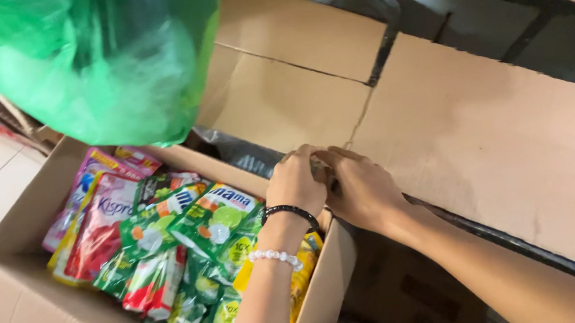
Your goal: The person repeatedly picks up packets of Mama Charcoal and Mama Lemon detergent from a cardboard box and places them on a shelf. The person arranges the packets in rows on the shelf, handling them one at a time.
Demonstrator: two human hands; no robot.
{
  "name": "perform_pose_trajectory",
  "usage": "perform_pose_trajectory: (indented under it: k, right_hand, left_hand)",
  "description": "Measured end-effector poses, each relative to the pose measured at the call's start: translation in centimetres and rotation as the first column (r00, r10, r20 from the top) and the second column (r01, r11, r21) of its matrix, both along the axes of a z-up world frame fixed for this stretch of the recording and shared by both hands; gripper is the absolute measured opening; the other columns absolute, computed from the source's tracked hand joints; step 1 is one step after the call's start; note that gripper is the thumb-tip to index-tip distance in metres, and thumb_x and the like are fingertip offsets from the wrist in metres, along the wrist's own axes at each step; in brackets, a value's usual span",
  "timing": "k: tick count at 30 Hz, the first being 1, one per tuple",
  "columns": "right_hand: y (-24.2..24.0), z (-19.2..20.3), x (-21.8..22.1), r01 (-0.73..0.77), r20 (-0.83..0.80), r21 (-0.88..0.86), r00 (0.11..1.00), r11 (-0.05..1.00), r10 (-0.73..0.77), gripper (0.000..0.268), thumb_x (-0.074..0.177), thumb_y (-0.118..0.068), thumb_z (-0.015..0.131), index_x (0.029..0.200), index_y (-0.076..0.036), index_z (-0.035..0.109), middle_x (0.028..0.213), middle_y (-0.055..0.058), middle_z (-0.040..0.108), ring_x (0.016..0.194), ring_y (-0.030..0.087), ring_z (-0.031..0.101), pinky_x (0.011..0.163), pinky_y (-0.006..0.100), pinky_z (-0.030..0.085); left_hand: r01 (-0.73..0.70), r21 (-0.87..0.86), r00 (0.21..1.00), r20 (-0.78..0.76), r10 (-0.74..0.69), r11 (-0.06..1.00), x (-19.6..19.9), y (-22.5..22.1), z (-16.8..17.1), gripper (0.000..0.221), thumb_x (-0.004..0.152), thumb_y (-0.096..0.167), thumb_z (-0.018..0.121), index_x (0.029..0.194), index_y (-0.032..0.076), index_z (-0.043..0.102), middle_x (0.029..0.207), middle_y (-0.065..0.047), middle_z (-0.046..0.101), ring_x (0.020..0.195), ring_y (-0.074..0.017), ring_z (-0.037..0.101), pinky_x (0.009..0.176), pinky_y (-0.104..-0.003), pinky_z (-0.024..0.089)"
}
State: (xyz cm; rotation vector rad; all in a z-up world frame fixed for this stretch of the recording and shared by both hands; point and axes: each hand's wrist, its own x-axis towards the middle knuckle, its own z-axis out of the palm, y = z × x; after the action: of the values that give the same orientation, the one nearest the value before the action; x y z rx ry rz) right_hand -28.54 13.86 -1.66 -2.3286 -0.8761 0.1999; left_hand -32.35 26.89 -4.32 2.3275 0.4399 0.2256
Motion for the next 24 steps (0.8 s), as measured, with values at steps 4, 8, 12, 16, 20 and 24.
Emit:
perform_pose_trajectory:
  k: [4,8,12,16,20,24]
  right_hand:
    - [2.2,0.0,-1.9,-0.051,0.016,-0.012,0.999,0.999,0.052,0.052,0.076,-0.01,0.073,0.126,-0.01,0.061,0.119,0.014,0.067,0.112,0.037,0.064,0.091,0.047,0.053]
    - [4.7,-0.4,-3.8,-0.166,0.071,0.072,0.984,0.983,0.161,0.057,0.072,-0.005,0.074,0.127,-0.01,0.061,0.118,0.013,0.069,0.117,0.039,0.061,0.09,0.048,0.052]
    - [7.1,-1.6,-5.6,-0.202,-0.061,0.004,0.977,0.979,0.202,0.053,0.077,-0.007,0.073,0.128,-0.01,0.059,0.12,0.011,0.069,0.115,0.035,0.064,0.091,0.045,0.054]
    - [9.8,-3.5,-7.0,-0.313,-0.086,0.082,0.944,0.946,0.32,0.055,0.078,-0.006,0.071,0.132,-0.009,0.059,0.121,0.014,0.07,0.116,0.036,0.065,0.094,0.044,0.053]
    - [12.5,-6.1,-8.1,-0.41,-0.061,0.135,0.905,0.902,0.421,0.056,0.081,-0.008,0.07,0.135,-0.005,0.057,0.125,0.02,0.067,0.118,0.039,0.063,0.097,0.045,0.051]
    - [14.7,-7.8,-8.8,-0.518,-0.005,0.127,0.853,0.846,0.523,0.059,0.082,-0.012,0.069,0.138,-0.002,0.055,0.127,0.026,0.064,0.119,0.043,0.061,0.099,0.047,0.048]
  left_hand:
    - [-0.054,-0.016,0.999,-0.007,0.053,0.998,-2.3,2.0,0.2,0.039,0.08,0.011,0.071,0.118,0.011,0.069,0.115,-0.019,0.071,0.107,-0.0406,0.066,0.088,-0.047,0.054]
    - [-0.108,0.005,0.994,-0.026,0.108,0.994,-4.8,4.3,-0.3,0.04,0.082,0.014,0.074,0.12,0.007,0.066,0.108,-0.023,0.071,0.104,-0.0423,0.067,0.089,-0.048,0.054]
    - [-0.163,-0.002,0.986,-0.021,0.163,0.987,-7.6,6.7,-2.0,0.036,0.083,0.015,0.073,0.117,0.006,0.068,0.102,-0.024,0.073,0.103,-0.0412,0.069,0.089,-0.048,0.055]
    - [-0.209,0.011,0.978,0.018,0.208,0.978,-10.5,9.2,-3.6,0.04,0.079,0.013,0.072,0.117,0.004,0.068,0.106,-0.024,0.073,0.104,-0.0402,0.07,0.089,-0.046,0.055]
    - [-0.32,-0.042,0.947,-0.041,0.318,0.947,-13.5,10.9,-5.0,0.042,0.081,0.021,0.077,0.118,0.004,0.067,0.11,-0.022,0.073,0.106,-0.0399,0.068,0.09,-0.046,0.054]
    - [-0.406,-0.093,0.913,-0.089,0.399,0.909,-15.6,12.7,-6.3,0.043,0.081,0.021,0.076,0.12,0.006,0.067,0.112,-0.021,0.072,0.106,-0.0394,0.068,0.091,-0.045,0.054]
